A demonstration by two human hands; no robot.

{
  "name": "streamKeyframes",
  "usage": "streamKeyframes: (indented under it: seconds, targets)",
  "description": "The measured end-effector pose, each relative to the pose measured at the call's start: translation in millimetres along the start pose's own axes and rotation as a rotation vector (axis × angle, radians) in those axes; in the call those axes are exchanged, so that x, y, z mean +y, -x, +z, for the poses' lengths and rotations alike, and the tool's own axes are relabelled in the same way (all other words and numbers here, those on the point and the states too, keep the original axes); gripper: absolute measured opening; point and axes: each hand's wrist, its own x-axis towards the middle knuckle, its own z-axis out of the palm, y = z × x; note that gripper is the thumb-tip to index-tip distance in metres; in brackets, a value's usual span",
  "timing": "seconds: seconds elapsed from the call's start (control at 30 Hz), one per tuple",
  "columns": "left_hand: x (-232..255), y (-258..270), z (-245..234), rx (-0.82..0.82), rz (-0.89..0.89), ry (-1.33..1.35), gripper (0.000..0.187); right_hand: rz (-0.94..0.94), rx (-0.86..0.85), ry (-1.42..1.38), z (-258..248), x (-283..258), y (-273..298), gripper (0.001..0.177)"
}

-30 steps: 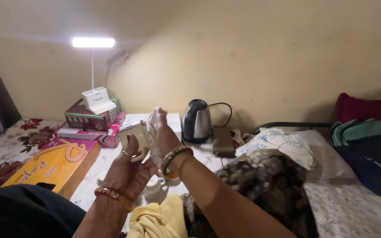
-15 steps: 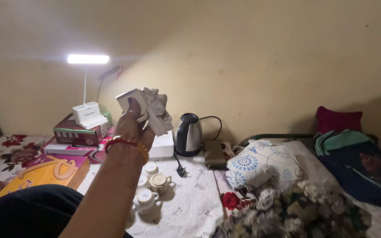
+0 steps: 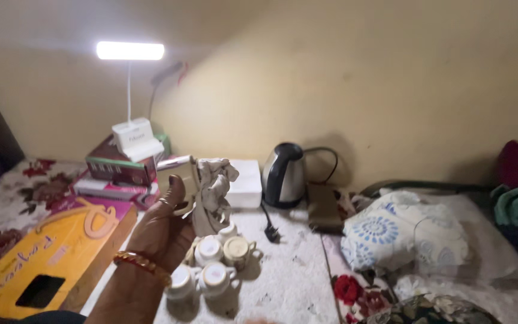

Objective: The person sits on a bed and wipes a set of small white cups with a cloth. They handle the cups one by one, wiping the exterior and interior surfaces, and place them back on the bedspread.

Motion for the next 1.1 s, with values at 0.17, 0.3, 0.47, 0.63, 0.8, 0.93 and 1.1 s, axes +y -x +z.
streamKeyframes:
  seconds: [0.17, 0.3, 0.47, 0.63, 0.8, 0.93, 1.1]
  targets:
    - [-26.2, -8.3, -63.3, -0.026, -0.065, -0.130, 0.045, -0.167, 0.052, 0.332, 5.6, 38.3, 4.9, 0.031]
    - [-48.8, -17.5, -93.6, 0.112, -0.182, -0.238, 0.043, -0.025, 0.040, -0.186, 4.3, 7.7, -13.3, 0.045]
    - [-62.4, -36.0, -117.9, 0.105, -0.258, -0.331, 0.039, -0.498, 0.116, 0.115, 35.2, -2.7, -30.3, 0.057]
    - [-62.1, -46.0, -140.7, -0.019, -0.182, -0.275, 0.034, -0.216, -0.035, -0.175, 64.8, 0.7, -76.6, 0.067]
    - [-67.1, -46.1, -139.2, -0.086, -0.070, -0.194, 0.035, -0.158, 0.026, -0.471, 86.9, 47.7, -108.4, 0.066]
    - [-74.2, -55.4, -141.2, -0.052, -0.016, -0.239, 0.047, -0.046, 0.239, -0.738, 104.4, 85.8, -127.9, 0.038]
    - [-75.4, -64.4, -153.6, 0.201, -0.013, -0.347, 0.047, -0.278, 0.537, -0.487, 65.8, 60.9, -113.8, 0.042]
